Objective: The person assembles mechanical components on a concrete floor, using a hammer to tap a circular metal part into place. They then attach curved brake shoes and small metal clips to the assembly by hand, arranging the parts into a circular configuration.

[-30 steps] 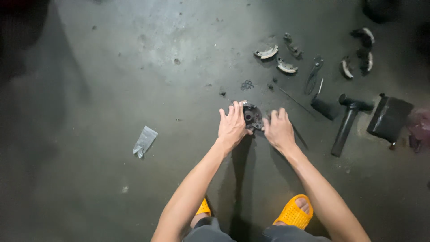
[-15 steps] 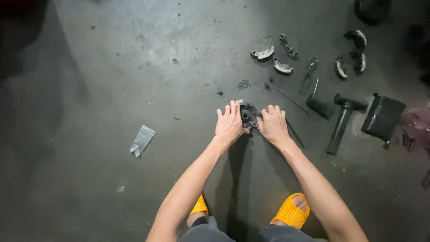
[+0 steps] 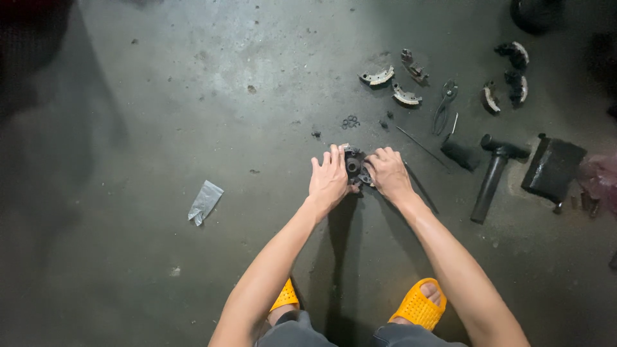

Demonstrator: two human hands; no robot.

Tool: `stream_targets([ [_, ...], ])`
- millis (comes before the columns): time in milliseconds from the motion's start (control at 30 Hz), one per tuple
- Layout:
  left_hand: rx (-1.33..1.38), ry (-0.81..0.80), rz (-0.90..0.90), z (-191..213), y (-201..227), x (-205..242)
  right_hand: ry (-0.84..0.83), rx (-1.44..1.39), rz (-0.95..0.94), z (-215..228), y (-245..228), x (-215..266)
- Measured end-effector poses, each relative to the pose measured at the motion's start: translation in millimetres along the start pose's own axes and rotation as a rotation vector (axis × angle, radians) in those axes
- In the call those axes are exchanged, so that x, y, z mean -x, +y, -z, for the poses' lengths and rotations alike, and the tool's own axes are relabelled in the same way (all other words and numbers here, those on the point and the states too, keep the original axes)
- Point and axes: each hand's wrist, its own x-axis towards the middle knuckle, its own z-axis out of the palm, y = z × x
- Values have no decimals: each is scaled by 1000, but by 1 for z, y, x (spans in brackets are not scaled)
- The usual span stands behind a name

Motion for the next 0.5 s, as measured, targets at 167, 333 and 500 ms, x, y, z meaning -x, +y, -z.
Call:
stream_targets([
  [167, 2, 8, -1, 0, 0, 2, 12, -34, -32, 40, -14, 6],
  [333, 18, 17, -5, 7, -1, 2, -272, 109, -273, 59, -12, 27],
  [500, 37, 42, 4, 2, -1, 1, 55, -229, -530, 78, -18, 14],
])
